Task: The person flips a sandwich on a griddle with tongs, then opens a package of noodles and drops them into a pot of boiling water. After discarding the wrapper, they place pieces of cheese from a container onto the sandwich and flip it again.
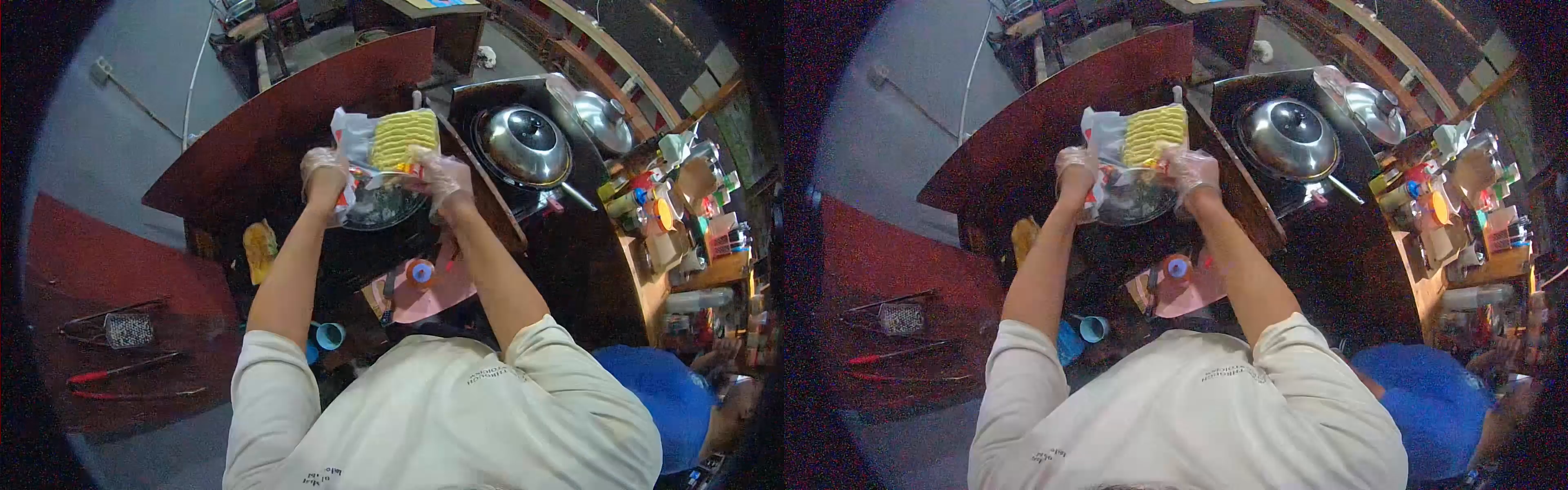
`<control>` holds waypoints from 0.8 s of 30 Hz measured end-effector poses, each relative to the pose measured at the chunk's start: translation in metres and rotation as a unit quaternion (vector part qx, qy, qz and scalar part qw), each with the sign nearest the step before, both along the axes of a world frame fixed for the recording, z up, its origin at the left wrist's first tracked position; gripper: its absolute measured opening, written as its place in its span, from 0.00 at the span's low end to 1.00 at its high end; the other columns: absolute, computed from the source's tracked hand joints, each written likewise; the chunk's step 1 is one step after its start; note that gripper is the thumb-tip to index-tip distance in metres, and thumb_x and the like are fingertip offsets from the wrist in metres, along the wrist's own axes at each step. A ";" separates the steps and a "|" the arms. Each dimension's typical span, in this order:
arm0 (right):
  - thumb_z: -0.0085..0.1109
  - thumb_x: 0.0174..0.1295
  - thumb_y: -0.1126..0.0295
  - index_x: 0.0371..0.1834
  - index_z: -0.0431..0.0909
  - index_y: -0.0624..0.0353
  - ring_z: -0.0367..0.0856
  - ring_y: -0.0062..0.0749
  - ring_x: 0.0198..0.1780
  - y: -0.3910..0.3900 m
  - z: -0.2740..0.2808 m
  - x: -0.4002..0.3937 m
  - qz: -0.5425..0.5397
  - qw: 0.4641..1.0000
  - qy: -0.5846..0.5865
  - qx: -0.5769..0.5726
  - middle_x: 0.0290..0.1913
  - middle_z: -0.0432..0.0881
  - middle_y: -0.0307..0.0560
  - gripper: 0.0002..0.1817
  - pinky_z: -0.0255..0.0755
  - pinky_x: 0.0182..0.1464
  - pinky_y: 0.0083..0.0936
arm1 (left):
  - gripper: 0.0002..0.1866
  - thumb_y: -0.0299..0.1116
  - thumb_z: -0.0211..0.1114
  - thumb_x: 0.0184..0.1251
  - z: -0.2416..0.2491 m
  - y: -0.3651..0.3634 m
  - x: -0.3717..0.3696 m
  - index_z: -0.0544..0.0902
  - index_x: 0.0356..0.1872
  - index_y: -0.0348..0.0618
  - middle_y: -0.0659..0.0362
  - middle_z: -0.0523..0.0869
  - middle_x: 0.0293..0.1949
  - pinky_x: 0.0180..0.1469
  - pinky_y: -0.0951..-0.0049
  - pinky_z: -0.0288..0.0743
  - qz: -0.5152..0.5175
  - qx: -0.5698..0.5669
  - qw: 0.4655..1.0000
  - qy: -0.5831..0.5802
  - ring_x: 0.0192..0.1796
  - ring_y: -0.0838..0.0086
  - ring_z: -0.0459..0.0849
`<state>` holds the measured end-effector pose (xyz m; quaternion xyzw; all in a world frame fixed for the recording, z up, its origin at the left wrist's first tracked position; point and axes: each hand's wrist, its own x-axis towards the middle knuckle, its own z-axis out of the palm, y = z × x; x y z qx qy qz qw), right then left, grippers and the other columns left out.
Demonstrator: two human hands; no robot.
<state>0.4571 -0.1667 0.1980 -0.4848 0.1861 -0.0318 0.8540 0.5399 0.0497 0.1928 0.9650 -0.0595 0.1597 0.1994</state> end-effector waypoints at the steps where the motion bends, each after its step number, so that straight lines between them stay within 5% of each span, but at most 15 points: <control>1: 0.72 0.55 0.67 0.41 0.81 0.70 0.86 0.38 0.33 -0.008 -0.009 0.000 0.016 0.997 -0.065 0.049 0.38 0.84 0.50 0.18 0.87 0.31 0.33 | 0.19 0.46 0.62 0.64 -0.002 0.002 0.007 0.88 0.31 0.38 0.44 0.88 0.38 0.50 0.58 0.79 0.048 0.004 0.994 0.094 0.46 0.53 0.87; 4: 0.71 0.57 0.68 0.44 0.81 0.71 0.87 0.39 0.33 -0.020 -0.009 0.009 0.028 1.000 0.004 0.002 0.38 0.84 0.52 0.18 0.86 0.31 0.33 | 0.28 0.55 0.67 0.58 0.000 0.015 0.009 0.87 0.37 0.34 0.42 0.87 0.46 0.57 0.58 0.77 0.149 -0.113 0.951 0.247 0.53 0.52 0.86; 10: 0.69 0.60 0.63 0.52 0.77 0.69 0.87 0.40 0.42 -0.051 0.015 0.039 0.132 0.980 -0.022 -0.146 0.46 0.84 0.51 0.23 0.87 0.40 0.34 | 0.24 0.57 0.62 0.60 0.128 0.003 -0.008 0.87 0.44 0.48 0.49 0.87 0.49 0.59 0.60 0.75 0.073 -0.117 0.988 0.074 0.55 0.54 0.84; 13: 0.69 0.60 0.61 0.54 0.77 0.68 0.86 0.37 0.45 -0.047 0.034 0.058 0.183 0.973 -0.064 -0.122 0.48 0.84 0.50 0.25 0.86 0.44 0.33 | 0.23 0.53 0.63 0.63 0.119 -0.010 0.032 0.88 0.45 0.44 0.51 0.88 0.45 0.53 0.64 0.77 -0.073 0.061 0.983 0.158 0.50 0.61 0.86; 14: 0.69 0.61 0.60 0.55 0.77 0.68 0.86 0.36 0.46 -0.041 0.049 0.060 0.200 0.969 -0.062 -0.133 0.49 0.84 0.49 0.25 0.86 0.44 0.33 | 0.26 0.55 0.64 0.65 0.074 0.003 0.075 0.86 0.49 0.41 0.53 0.89 0.47 0.52 0.67 0.77 -0.234 0.275 0.932 0.001 0.48 0.64 0.87; 15: 0.69 0.61 0.60 0.55 0.77 0.68 0.86 0.36 0.46 -0.038 0.055 0.061 0.204 0.968 -0.064 -0.133 0.49 0.84 0.49 0.25 0.86 0.44 0.33 | 0.28 0.56 0.63 0.66 0.076 -0.002 0.076 0.85 0.51 0.39 0.55 0.89 0.47 0.51 0.67 0.77 -0.191 0.070 0.969 0.143 0.47 0.67 0.86; 16: 0.69 0.61 0.60 0.55 0.78 0.67 0.86 0.36 0.47 -0.037 0.060 0.060 0.239 0.959 -0.080 -0.131 0.49 0.84 0.49 0.25 0.86 0.45 0.33 | 0.30 0.57 0.63 0.66 0.076 -0.008 0.076 0.84 0.52 0.37 0.57 0.89 0.47 0.50 0.68 0.78 -0.137 -0.141 0.941 0.275 0.46 0.70 0.85; 18: 0.68 0.61 0.60 0.55 0.78 0.67 0.85 0.35 0.48 -0.037 0.060 0.061 0.271 0.949 -0.094 -0.128 0.50 0.84 0.49 0.25 0.86 0.45 0.32 | 0.31 0.57 0.65 0.66 0.072 0.001 0.076 0.84 0.53 0.35 0.58 0.87 0.46 0.48 0.68 0.79 -0.175 -0.142 0.943 0.245 0.43 0.74 0.83; 22: 0.69 0.61 0.65 0.51 0.80 0.68 0.85 0.33 0.48 -0.045 0.045 0.076 0.300 0.931 -0.062 -0.198 0.50 0.84 0.50 0.20 0.86 0.46 0.33 | 0.26 0.47 0.71 0.64 0.040 0.021 0.097 0.83 0.51 0.33 0.55 0.87 0.42 0.45 0.69 0.80 -0.171 -0.362 0.875 0.272 0.40 0.72 0.85; 24: 0.72 0.58 0.68 0.51 0.80 0.69 0.86 0.33 0.44 -0.055 0.030 0.079 0.299 0.932 -0.091 -0.182 0.49 0.84 0.52 0.21 0.87 0.43 0.32 | 0.31 0.58 0.64 0.66 0.052 0.037 0.088 0.84 0.49 0.34 0.56 0.88 0.40 0.45 0.69 0.78 -0.140 -0.393 0.871 0.260 0.40 0.74 0.84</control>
